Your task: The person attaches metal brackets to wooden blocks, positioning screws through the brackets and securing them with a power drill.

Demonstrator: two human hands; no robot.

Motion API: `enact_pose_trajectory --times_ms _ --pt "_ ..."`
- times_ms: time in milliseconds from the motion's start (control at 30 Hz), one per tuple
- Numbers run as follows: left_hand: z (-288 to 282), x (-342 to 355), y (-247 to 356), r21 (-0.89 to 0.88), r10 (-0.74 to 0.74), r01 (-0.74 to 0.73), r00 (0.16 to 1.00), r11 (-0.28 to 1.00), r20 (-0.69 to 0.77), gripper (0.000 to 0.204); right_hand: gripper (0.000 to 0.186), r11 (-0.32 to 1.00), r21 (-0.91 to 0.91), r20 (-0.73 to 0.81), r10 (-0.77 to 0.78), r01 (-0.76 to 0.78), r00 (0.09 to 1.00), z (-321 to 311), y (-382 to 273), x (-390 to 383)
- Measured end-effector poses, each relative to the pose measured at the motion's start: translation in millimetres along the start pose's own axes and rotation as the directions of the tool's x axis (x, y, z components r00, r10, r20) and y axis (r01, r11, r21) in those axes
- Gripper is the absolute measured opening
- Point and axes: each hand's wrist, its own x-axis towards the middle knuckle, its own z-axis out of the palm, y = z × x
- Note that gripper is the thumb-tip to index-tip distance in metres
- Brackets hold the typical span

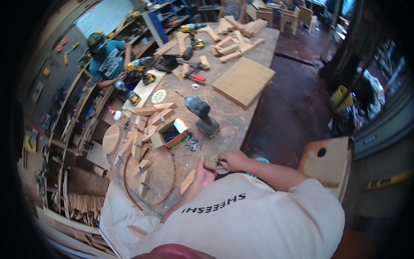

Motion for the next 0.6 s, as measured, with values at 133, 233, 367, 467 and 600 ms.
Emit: enact_pose_trajectory --times_ms 133,233,367,467,600 --pt "16.2 -6.1 4.0 0.031 -0.03 0.028 0.998 0.999 0.057 0.045 0.023 0.999 0.035 0.017 0.041 -0.041 0.999 -1.2 9.7 -4.2" --pt "14.3 -4.6 1.6 0.068 -0.095 0.087 0.988 0.994 0.12 0.043 0.023 0.984 0.144 -0.039 0.111 -0.105 0.993 -5.6 18.4 -8.5" --pt "20.9 -6.3 1.4 0.173 -0.073 0.046 0.985 0.984 0.155 0.051 0.019 0.969 0.212 -0.235 0.173 -0.123 0.957 -19.3 47.3 -10.1" --pt "22.2 -8.1 5.2 0.211 -0.063 0.028 0.984 0.977 0.165 0.052 0.019 0.952 0.228 -0.325 0.271 -0.203 0.906 -37.5 71.9 -6.6" --pt "21.5 -14.7 5.1 0.271 -0.002 -0.026 0.995 0.962 0.104 0.046 0.018 0.96 0.143 -0.447 0.279 -0.24 0.85 -68.6 83.2 17.2"
